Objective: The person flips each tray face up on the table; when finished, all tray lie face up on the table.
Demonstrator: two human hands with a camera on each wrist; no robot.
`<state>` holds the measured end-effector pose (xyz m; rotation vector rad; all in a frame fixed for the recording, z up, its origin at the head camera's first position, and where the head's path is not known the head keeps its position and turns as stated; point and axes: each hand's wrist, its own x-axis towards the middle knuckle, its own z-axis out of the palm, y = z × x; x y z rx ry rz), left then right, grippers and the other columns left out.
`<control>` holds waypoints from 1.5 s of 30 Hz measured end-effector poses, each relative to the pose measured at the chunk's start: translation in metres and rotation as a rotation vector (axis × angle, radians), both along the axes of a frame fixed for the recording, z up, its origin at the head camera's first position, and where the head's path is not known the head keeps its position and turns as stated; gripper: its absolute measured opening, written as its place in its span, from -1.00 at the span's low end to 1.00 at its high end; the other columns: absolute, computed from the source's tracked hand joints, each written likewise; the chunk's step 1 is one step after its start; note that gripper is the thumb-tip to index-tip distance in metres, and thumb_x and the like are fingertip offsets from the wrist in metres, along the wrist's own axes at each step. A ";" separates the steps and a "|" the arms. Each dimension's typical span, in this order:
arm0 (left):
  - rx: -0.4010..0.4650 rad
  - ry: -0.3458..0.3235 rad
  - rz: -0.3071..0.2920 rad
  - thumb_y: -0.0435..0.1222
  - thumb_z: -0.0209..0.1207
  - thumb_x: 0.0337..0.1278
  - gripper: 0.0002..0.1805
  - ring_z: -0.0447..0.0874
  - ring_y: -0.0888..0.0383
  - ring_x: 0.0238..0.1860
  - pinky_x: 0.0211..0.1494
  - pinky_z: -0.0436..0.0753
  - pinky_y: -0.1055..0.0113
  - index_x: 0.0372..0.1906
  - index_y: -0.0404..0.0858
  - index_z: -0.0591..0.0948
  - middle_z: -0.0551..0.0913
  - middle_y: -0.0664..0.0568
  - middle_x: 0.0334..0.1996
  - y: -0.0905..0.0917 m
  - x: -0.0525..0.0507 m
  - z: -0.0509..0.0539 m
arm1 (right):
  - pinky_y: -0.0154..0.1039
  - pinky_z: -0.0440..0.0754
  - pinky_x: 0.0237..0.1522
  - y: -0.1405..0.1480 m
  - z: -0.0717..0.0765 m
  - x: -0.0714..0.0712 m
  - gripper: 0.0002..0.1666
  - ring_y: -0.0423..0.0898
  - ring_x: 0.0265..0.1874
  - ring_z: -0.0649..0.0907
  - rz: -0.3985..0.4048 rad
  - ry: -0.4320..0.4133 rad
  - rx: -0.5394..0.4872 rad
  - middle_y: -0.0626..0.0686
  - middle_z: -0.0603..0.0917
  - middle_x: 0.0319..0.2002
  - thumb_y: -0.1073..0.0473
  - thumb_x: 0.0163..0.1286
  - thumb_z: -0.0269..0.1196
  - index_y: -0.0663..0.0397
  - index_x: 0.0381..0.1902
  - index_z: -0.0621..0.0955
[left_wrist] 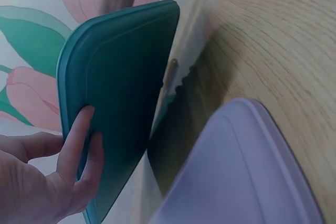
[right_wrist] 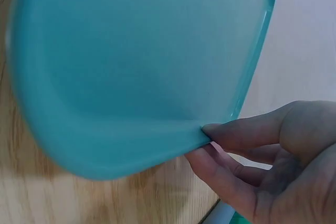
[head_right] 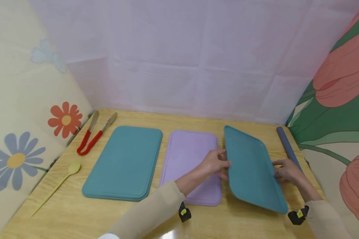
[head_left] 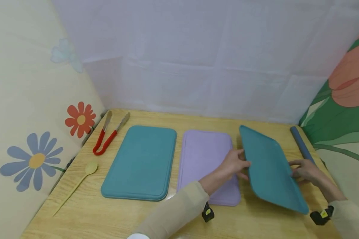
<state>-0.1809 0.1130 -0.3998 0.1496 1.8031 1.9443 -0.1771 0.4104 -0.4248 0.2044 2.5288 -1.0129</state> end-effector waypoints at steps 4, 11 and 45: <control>-0.021 -0.019 -0.002 -0.65 0.14 0.07 -0.48 0.72 -0.05 -0.36 -0.53 0.70 0.21 0.20 -0.37 0.52 0.59 -0.13 -0.37 0.001 -0.001 -0.007 | -0.01 0.71 -0.36 0.003 0.000 0.001 -0.33 0.14 -0.24 0.67 0.001 0.004 0.007 0.53 0.51 -0.11 0.44 0.26 0.15 0.71 0.24 0.21; -0.096 -0.066 0.032 -0.68 0.13 0.00 -0.36 0.68 -0.33 -0.43 -0.60 0.68 0.23 0.30 -0.48 0.38 0.56 -0.23 -0.35 0.006 -0.004 -0.019 | -0.01 0.70 -0.40 0.010 -0.003 0.003 -0.34 0.17 -0.26 0.67 0.010 0.034 0.058 0.53 0.52 -0.15 0.43 0.23 0.12 0.73 0.22 0.22; -0.285 0.040 0.008 -0.82 -0.05 -0.20 -0.63 0.65 -0.16 -0.61 -0.63 0.67 0.23 -0.25 -0.52 0.56 0.49 -0.12 -0.53 0.032 0.000 -0.045 | -0.07 0.67 -0.51 0.028 -0.004 0.000 -0.30 0.01 -0.39 0.64 -0.015 0.081 0.109 0.50 0.56 -0.21 0.41 0.20 0.13 0.71 0.24 0.21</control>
